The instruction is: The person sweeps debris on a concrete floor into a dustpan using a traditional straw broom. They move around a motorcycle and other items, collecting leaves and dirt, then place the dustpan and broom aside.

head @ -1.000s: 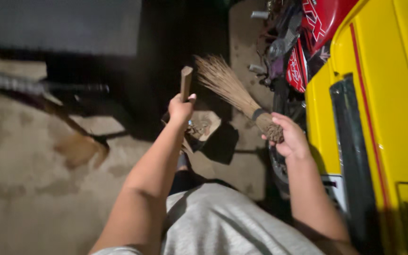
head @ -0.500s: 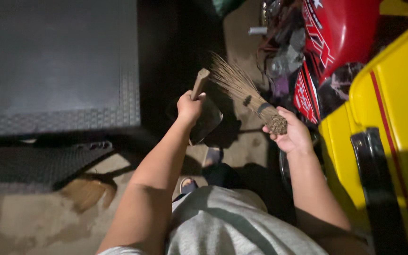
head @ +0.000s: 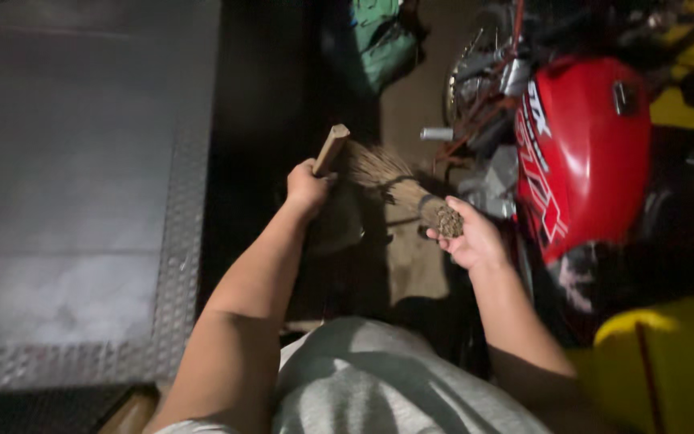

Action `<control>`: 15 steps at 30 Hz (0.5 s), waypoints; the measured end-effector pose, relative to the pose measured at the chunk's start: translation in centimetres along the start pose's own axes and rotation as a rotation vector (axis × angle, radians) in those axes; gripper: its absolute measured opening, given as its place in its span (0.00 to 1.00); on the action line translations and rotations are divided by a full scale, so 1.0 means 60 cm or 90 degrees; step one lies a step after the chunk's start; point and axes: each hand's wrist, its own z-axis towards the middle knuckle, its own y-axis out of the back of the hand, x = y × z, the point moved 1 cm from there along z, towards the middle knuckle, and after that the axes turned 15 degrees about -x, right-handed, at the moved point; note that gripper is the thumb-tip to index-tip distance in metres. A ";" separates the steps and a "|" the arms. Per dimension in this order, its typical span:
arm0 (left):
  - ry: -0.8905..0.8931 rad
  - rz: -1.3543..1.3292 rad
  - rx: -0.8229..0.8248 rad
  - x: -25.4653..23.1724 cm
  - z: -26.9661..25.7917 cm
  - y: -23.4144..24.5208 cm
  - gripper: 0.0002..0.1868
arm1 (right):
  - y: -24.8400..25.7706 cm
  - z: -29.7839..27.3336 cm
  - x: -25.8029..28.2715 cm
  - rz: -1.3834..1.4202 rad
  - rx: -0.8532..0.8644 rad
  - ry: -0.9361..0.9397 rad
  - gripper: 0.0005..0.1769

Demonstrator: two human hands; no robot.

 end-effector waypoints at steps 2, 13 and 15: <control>0.013 0.028 0.008 -0.018 0.056 -0.026 0.12 | -0.030 0.045 0.043 -0.009 0.020 0.002 0.13; -0.061 0.073 0.001 -0.067 0.325 -0.096 0.15 | -0.240 0.205 0.232 -0.058 -0.036 0.060 0.14; -0.041 0.091 0.014 -0.075 0.375 -0.110 0.13 | -0.274 0.239 0.267 -0.085 -0.045 0.091 0.14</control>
